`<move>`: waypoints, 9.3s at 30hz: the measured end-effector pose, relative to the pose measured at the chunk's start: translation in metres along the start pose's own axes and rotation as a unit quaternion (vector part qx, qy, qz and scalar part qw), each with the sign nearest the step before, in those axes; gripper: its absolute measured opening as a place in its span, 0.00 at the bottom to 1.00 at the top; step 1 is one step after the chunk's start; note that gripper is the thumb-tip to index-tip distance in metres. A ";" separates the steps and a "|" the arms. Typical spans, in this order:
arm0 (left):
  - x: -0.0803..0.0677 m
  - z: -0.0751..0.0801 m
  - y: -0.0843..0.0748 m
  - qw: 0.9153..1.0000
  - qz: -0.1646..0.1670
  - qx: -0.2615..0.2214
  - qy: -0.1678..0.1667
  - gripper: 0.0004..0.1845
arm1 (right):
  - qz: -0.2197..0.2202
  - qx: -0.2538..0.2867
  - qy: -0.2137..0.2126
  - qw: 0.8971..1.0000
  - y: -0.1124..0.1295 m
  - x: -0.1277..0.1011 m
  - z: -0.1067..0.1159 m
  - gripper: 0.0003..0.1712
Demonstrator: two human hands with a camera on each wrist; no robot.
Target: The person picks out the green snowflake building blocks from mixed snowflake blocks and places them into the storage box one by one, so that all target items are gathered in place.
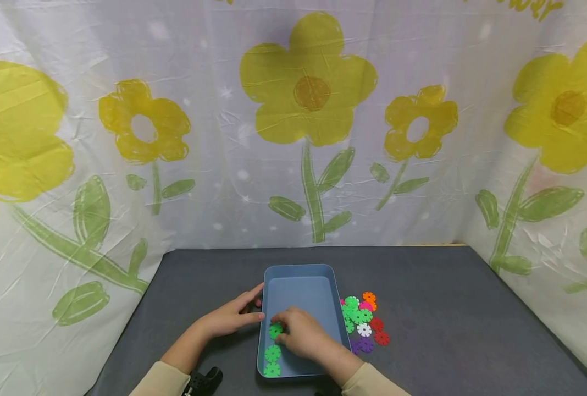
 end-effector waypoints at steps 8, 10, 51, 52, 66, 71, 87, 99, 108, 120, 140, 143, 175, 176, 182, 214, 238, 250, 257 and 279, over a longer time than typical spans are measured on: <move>0.001 -0.002 0.000 1.000 0.006 0.005 0.000 0.42 | 0.005 0.029 0.023 0.999 0.002 -0.002 0.010 0.24; 0.002 -0.002 0.001 1.000 0.008 0.009 -0.002 0.43 | 0.004 0.041 0.029 0.999 0.003 -0.003 0.014 0.24; 0.002 0.000 0.000 1.000 0.012 0.005 -0.015 0.43 | -0.048 0.105 -0.146 0.983 -0.057 -0.043 0.162 0.18; 0.002 0.001 0.000 1.000 0.012 0.006 -0.015 0.43 | -0.054 0.105 -0.146 0.982 -0.062 -0.045 0.163 0.18; 0.004 0.001 0.004 1.000 0.015 0.000 -0.013 0.43 | -0.116 0.127 -0.098 0.980 -0.124 -0.057 0.145 0.17; 0.005 0.000 0.004 1.000 0.015 0.002 -0.015 0.43 | -0.126 0.149 -0.054 0.979 -0.139 -0.058 0.130 0.17; 0.003 0.002 0.002 1.000 0.012 0.002 -0.013 0.43 | -0.133 0.133 -0.003 0.982 -0.150 -0.061 0.112 0.20; 0.002 0.000 -0.001 1.000 0.011 0.001 -0.011 0.43 | -0.132 0.095 -0.004 0.987 -0.151 -0.061 0.109 0.16; 0.001 0.001 0.000 1.000 0.015 0.006 -0.006 0.42 | -0.116 0.077 -0.059 0.988 -0.143 -0.060 0.123 0.14; 0.002 0.001 0.001 1.000 0.007 0.003 -0.006 0.42 | -0.077 0.054 -0.138 0.986 -0.106 -0.051 0.152 0.16; 0.002 0.001 -0.001 1.000 0.020 0.003 -0.013 0.42 | 0.001 0.112 -0.242 0.964 -0.031 -0.032 0.157 0.16; 0.003 0.001 -0.001 1.000 0.019 0.005 -0.016 0.42 | 0.004 0.140 -0.239 0.961 -0.026 -0.025 0.152 0.16; 0.006 -0.001 0.004 0.999 0.019 0.031 -0.024 0.44 | -0.044 0.268 -0.131 0.953 -0.019 0.021 0.047 0.18; 0.005 -0.001 0.004 0.999 0.019 0.029 -0.024 0.43 | -0.044 0.266 -0.127 0.955 -0.020 0.021 0.045 0.17; 0.003 -0.001 0.001 1.000 0.020 0.017 -0.017 0.43 | -0.030 0.253 -0.100 0.962 -0.023 0.022 0.037 0.16; 0.004 -0.001 0.002 1.000 0.021 0.004 -0.005 0.42 | -0.083 0.236 -0.003 0.968 -0.040 0.040 0.040 0.17; 0.001 -0.002 -0.001 1.000 0.013 0.001 -0.009 0.42 | -0.066 0.200 0.029 0.977 -0.029 0.036 0.056 0.16; 0.001 0.000 0.002 0.999 0.025 0.013 -0.017 0.42 | -0.085 0.334 -0.124 0.931 -0.032 0.003 0.107 0.17; 0.000 0.001 0.004 0.999 0.033 0.005 -0.015 0.43 | -0.107 0.318 -0.149 0.930 -0.047 -0.024 0.124 0.16; 0.000 -0.002 -0.002 1.000 0.010 0.002 -0.024 0.42 | -0.111 0.196 0.040 0.973 -0.129 -0.092 0.132 0.19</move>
Point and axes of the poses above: each hand's wrist, its own x-axis towards the middle knuckle, its own z-axis out of the back of the hand, y = z × x, the point moved 1 cm from there along x, towards the middle knuckle, and after that the axes turned 13 degrees about z, right-handed, at the moved point
